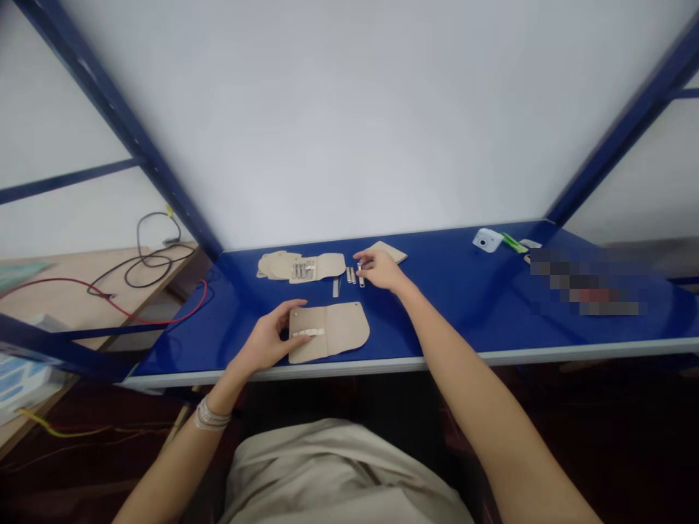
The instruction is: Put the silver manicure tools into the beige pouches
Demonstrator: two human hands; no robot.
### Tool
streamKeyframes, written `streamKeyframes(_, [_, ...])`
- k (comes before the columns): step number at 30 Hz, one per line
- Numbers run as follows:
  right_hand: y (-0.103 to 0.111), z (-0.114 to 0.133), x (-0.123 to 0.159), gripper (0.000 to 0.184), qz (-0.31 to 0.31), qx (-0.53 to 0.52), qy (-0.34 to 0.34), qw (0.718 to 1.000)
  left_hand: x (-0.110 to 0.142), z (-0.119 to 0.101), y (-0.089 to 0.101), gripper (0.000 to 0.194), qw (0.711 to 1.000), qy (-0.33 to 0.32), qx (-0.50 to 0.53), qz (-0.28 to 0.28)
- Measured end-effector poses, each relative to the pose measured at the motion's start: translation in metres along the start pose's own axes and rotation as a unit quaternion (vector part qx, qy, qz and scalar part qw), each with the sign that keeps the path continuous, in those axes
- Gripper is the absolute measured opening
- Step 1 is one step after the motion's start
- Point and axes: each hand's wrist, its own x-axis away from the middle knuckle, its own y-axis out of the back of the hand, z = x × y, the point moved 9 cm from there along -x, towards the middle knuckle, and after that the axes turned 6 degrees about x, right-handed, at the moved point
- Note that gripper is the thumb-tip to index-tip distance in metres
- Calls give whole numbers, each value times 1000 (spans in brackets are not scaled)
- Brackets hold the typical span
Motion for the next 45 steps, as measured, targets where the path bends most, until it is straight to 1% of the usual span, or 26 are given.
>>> streamKeyframes(1, [0,6,4,41,-3,-30,1,1000,0,2,-1,53,1000,12,21,7])
streamKeyframes(3, [-7,22,16,43,6,-100,14,995,1,4,-1,50,999,20,44,4])
streamKeyframes(4, [-15,34,24,45,27,-143,25,989,1,5,0,48,999,21,48,-4])
streamKeyframes(6, [-39,56,43,48,87,-216,40,972,2,6,1,48,998,22,55,-19])
streamKeyframes(7, [-52,67,52,48,119,-235,50,963,3,7,1,49,998,21,61,-23])
streamKeyframes(9, [-74,83,68,47,148,-263,59,952,3,6,0,51,996,14,82,-25])
streamKeyframes(10, [-82,86,73,47,147,-264,58,952,3,5,0,52,995,9,93,-27])
streamKeyframes(12, [-92,87,77,45,123,-266,51,955,3,4,0,53,994,2,103,-30])
streamKeyframes(15, [-96,85,79,39,91,-263,44,959,3,1,0,54,996,0,78,-30])
streamKeyframes(18, [-92,84,84,36,62,-236,52,968,3,-4,-2,53,999,-9,50,-16])
streamKeyframes(21, [-90,82,88,33,34,-205,57,977,3,-6,-4,56,999,-12,46,-5])
streamKeyframes(23, [-88,79,86,31,24,-194,57,979,3,-5,-5,58,999,-7,45,-2])
streamKeyframes(25, [-82,69,78,31,13,-181,48,982,3,-4,-4,60,999,-2,45,-3])
streamKeyframes(28, [-59,38,56,37,-13,-124,-1,992,3,-3,-4,59,999,0,36,-3])
streamKeyframes(30, [-35,14,40,38,-46,-55,-34,997,4,-3,-3,57,1000,-2,16,-4])
streamKeyframes(32, [-15,-5,28,41,-61,9,-56,996,4,-4,-2,56,1000,-6,-5,-7])
streamKeyframes(34, [-1,-16,19,43,-67,65,-66,993,4,-4,-1,57,1000,-9,-18,-6])
streamKeyframes(36, [9,-20,12,43,-84,111,-65,988,4,-5,-1,57,1000,-11,-23,-3])
streamKeyframes(38, [11,-18,6,41,-95,135,-56,985,5,-5,-1,57,1000,-14,-23,-7])
streamKeyframes(41, [7,-16,-4,40,-90,145,-43,984,5,-6,0,57,999,-19,-26,-11])
streamKeyframes(45, [6,-18,-9,35,-94,194,-50,975,5,-7,0,57,999,-24,-27,-12])
